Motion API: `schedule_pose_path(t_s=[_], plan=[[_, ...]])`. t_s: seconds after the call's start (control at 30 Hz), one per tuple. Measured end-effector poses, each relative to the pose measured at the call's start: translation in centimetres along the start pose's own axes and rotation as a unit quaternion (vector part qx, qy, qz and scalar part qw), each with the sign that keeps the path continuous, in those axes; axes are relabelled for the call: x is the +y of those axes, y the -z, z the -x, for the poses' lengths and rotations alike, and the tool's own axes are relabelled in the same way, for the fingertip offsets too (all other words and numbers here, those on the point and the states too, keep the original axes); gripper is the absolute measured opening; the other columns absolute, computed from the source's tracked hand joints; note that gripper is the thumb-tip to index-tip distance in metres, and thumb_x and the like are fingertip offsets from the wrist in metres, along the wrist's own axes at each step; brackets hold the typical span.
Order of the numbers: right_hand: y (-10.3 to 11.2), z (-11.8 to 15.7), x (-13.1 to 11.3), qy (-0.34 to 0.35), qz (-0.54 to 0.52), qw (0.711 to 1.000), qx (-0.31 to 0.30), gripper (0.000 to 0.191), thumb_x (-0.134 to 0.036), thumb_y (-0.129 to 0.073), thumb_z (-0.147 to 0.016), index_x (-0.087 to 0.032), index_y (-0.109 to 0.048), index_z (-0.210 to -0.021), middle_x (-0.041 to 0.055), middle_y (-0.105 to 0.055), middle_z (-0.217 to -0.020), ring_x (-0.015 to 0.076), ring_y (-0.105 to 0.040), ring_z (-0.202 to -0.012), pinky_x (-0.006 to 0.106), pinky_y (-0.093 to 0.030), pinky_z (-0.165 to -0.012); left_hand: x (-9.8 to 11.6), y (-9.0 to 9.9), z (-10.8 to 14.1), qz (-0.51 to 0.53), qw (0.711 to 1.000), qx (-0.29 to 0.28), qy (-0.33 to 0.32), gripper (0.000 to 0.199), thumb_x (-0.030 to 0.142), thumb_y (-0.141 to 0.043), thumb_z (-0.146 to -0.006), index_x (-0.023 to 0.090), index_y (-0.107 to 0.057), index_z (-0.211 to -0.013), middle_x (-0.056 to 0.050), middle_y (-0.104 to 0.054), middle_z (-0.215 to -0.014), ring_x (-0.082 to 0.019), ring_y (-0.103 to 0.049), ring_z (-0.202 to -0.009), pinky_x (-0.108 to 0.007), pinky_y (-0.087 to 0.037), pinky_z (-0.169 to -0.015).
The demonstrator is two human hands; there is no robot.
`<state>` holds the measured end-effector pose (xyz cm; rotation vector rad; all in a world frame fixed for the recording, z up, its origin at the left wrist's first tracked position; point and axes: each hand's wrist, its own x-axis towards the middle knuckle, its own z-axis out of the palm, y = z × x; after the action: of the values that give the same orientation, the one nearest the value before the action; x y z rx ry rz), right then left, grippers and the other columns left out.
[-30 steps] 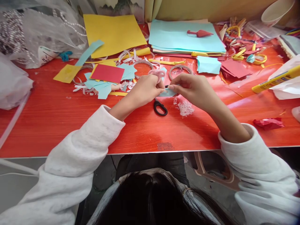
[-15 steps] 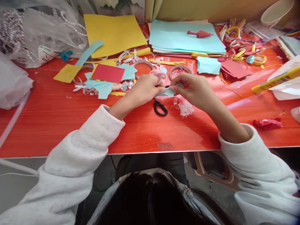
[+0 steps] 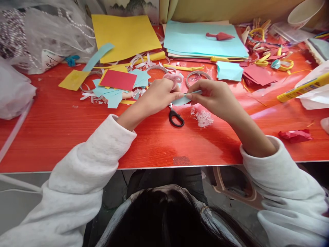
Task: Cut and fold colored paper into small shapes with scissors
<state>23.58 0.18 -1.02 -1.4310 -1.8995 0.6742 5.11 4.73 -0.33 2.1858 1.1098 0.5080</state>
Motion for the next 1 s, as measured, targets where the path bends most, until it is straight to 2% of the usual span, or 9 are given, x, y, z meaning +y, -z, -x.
schedule_pose_path(t_s=[0.13,0.23,0.37,0.57,0.77,0.87,1.0], plan=[[-0.1,0.0,0.0,0.005,-0.005,1.0,-0.001,0.01,-0.027,-0.062,-0.085,-0.022,-0.06,-0.076,0.0008,-0.064,-0.07,0.0168,-0.061,-0.065,0.033,-0.049,-0.065,0.0,-0.3,0.0,0.017,1.0,-0.01,-0.01,0.016,0.027,-0.059,-0.081,0.017,-0.059,-0.069,-0.003,-0.061,-0.074,-0.016,-0.054,-0.074,-0.03,-0.037,-0.068],[-0.2,0.0,0.6,0.009,0.008,1.0,0.01,0.009,-0.026,-0.061,-0.086,-0.023,-0.059,-0.078,0.0008,-0.064,-0.072,0.0164,-0.061,-0.066,0.032,-0.048,-0.067,0.1,-0.2,0.1,0.025,0.999,-0.017,-0.015,0.017,0.029,-0.058,-0.083,0.018,-0.059,-0.07,-0.003,-0.061,-0.074,-0.016,-0.055,-0.075,-0.031,-0.037,-0.068],[-0.1,-0.1,0.9,0.024,0.014,0.999,0.037,0.006,-0.025,-0.06,-0.086,-0.022,-0.062,-0.081,0.0018,-0.064,-0.077,0.0179,-0.061,-0.071,0.034,-0.048,-0.069,0.5,0.2,0.3,0.007,1.0,-0.021,0.005,0.033,0.035,-0.055,-0.086,0.018,-0.053,-0.058,-0.002,-0.051,-0.061,-0.015,-0.051,-0.068,-0.031,-0.034,-0.064],[0.0,-0.2,0.2,0.014,0.058,0.998,0.01,0.006,-0.019,-0.062,-0.083,-0.019,-0.066,-0.078,0.0029,-0.063,-0.069,0.0187,-0.059,-0.067,0.035,-0.045,-0.066,0.2,0.0,0.0,0.017,1.0,-0.016,0.008,0.024,0.028,-0.061,-0.081,0.017,-0.054,-0.061,-0.001,-0.051,-0.064,-0.013,-0.049,-0.067,-0.03,-0.033,-0.064],[0.2,-0.2,0.4,0.035,0.087,0.996,0.01,0.007,-0.025,-0.064,-0.083,-0.023,-0.066,-0.077,0.0051,-0.069,-0.081,0.0211,-0.061,-0.075,0.037,-0.046,-0.072,0.2,0.2,0.2,0.013,0.999,-0.027,0.015,0.036,0.031,-0.055,-0.085,0.017,-0.046,-0.054,-0.001,-0.04,-0.058,-0.013,-0.044,-0.064,-0.031,-0.031,-0.062],[0.1,-0.1,0.3,0.032,0.069,0.997,0.0,0.009,-0.028,-0.064,-0.083,-0.022,-0.066,-0.077,0.0046,-0.069,-0.08,0.021,-0.062,-0.076,0.037,-0.047,-0.071,0.4,0.2,0.3,0.012,1.0,-0.021,0.017,0.031,0.027,-0.056,-0.083,0.017,-0.048,-0.055,-0.002,-0.044,-0.059,-0.014,-0.047,-0.067,-0.032,-0.032,-0.064],[0.1,-0.1,0.1,0.012,0.06,0.998,-0.01,0.011,-0.027,-0.062,-0.085,-0.022,-0.067,-0.077,0.0026,-0.065,-0.068,0.0183,-0.059,-0.066,0.034,-0.045,-0.064,0.6,0.2,0.3,0.029,0.999,-0.02,0.011,0.022,0.025,-0.057,-0.08,0.016,-0.054,-0.061,-0.002,-0.054,-0.066,-0.015,-0.051,-0.07,-0.032,-0.034,-0.066]])
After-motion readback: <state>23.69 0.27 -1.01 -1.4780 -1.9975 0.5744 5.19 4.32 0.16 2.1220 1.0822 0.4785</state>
